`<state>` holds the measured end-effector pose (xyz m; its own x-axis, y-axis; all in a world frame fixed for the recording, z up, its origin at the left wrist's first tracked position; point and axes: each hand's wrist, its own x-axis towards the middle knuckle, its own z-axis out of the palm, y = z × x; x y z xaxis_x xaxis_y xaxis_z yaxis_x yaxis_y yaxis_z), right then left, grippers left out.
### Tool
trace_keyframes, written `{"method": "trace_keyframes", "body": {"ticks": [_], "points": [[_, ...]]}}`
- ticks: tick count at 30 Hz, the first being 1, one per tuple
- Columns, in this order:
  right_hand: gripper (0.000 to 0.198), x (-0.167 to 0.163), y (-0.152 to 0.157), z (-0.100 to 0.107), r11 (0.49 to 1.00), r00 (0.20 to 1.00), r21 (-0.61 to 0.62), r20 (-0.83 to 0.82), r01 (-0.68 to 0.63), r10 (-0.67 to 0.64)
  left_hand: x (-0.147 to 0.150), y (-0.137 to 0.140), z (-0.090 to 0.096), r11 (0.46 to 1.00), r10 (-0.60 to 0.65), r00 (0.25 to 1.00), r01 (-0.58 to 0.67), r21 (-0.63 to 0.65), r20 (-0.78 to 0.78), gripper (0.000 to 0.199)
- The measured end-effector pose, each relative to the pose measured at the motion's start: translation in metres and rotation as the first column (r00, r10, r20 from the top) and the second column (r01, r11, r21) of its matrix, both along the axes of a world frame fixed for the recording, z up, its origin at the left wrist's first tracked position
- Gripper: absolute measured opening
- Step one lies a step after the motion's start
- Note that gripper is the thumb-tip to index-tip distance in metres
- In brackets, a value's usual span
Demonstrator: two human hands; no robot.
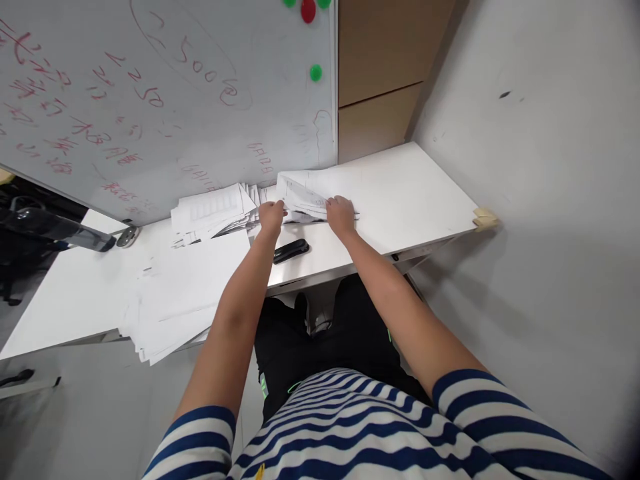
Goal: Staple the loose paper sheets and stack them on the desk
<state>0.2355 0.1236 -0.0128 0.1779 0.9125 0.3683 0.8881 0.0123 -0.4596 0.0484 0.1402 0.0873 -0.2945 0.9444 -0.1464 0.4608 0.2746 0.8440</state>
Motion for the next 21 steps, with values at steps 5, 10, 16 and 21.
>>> {"method": "trace_keyframes", "body": {"ticks": [5,10,16,21], "points": [[0.044,0.001,-0.001,0.005,1.0,0.998,-0.002,-0.054,0.028,-0.029,0.004,-0.004,0.048,0.988,-0.014,0.937,-0.041,0.148,0.35,0.011],[0.04,0.002,-0.002,0.005,0.999,0.998,0.002,-0.05,0.035,-0.034,-0.004,-0.021,0.11,0.94,-0.031,0.904,-0.119,0.32,0.427,0.014],[0.041,0.001,0.001,-0.002,0.999,0.997,0.008,-0.068,0.04,-0.039,-0.051,-0.041,0.178,0.774,-0.131,0.965,-0.043,0.632,0.227,0.016],[0.055,0.005,0.007,-0.005,0.996,0.973,0.081,-0.228,0.031,-0.012,-0.071,-0.081,0.207,0.674,-0.333,0.856,-0.077,0.735,0.396,0.016]]}}
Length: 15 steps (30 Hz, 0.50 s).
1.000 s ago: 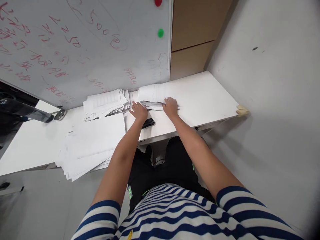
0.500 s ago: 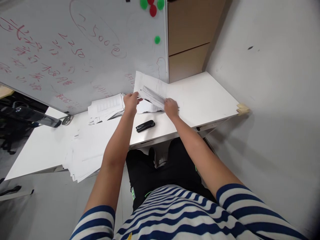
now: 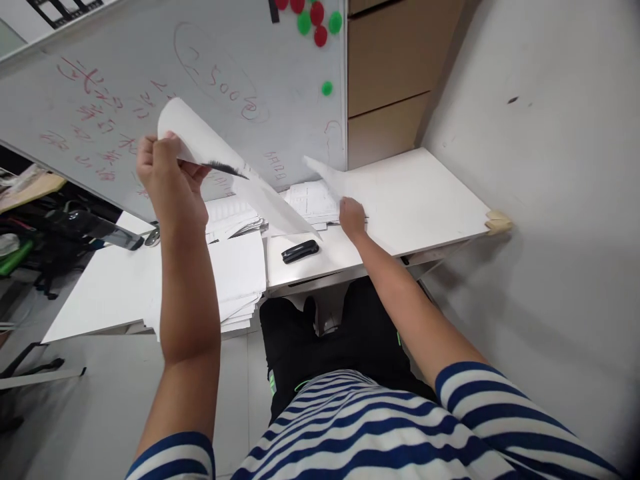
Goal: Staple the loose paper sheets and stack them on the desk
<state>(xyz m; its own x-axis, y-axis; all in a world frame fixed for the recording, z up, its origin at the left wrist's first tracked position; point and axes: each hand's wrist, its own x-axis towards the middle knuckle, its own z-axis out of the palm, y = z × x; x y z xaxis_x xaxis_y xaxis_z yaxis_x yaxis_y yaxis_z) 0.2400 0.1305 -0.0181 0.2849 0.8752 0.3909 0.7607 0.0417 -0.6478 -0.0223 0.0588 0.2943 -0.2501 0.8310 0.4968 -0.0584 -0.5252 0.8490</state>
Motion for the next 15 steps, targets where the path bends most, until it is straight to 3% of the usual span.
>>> {"method": "trace_keyframes", "body": {"ticks": [3,5,7,10,12,13,15], "points": [[0.065,0.009,-0.005,0.003,0.996,0.981,0.04,-0.18,0.082,-0.074,0.018,-0.03,-0.003,0.993,-0.085,0.988,0.094,-0.066,0.129,0.016],[0.07,0.019,-0.015,0.012,0.979,0.935,0.043,-0.307,0.199,-0.177,0.039,-0.042,-0.012,0.959,-0.174,0.971,0.205,-0.195,0.165,0.012],[0.073,0.033,-0.031,0.028,0.953,0.894,0.082,-0.378,0.293,-0.242,0.061,-0.044,-0.021,0.899,-0.343,0.917,0.384,-0.213,0.203,0.01],[0.075,0.056,-0.063,0.064,0.923,0.905,0.213,-0.357,0.319,-0.231,0.086,-0.03,-0.027,0.916,-0.211,0.931,0.295,-0.272,0.298,0.015],[0.076,0.072,-0.089,0.088,0.91,0.919,0.277,-0.332,0.309,-0.211,0.095,-0.018,-0.02,0.939,-0.112,0.937,0.209,-0.275,0.33,0.018],[0.076,0.08,-0.101,0.098,0.901,0.92,0.305,-0.335,0.309,-0.202,0.097,-0.014,-0.014,0.946,-0.108,0.938,0.199,-0.257,0.329,0.018],[0.075,0.096,-0.125,0.113,0.901,0.937,0.351,-0.32,0.257,-0.142,0.095,-0.014,0.0,0.943,-0.231,0.927,0.289,-0.168,0.297,0.013]]}}
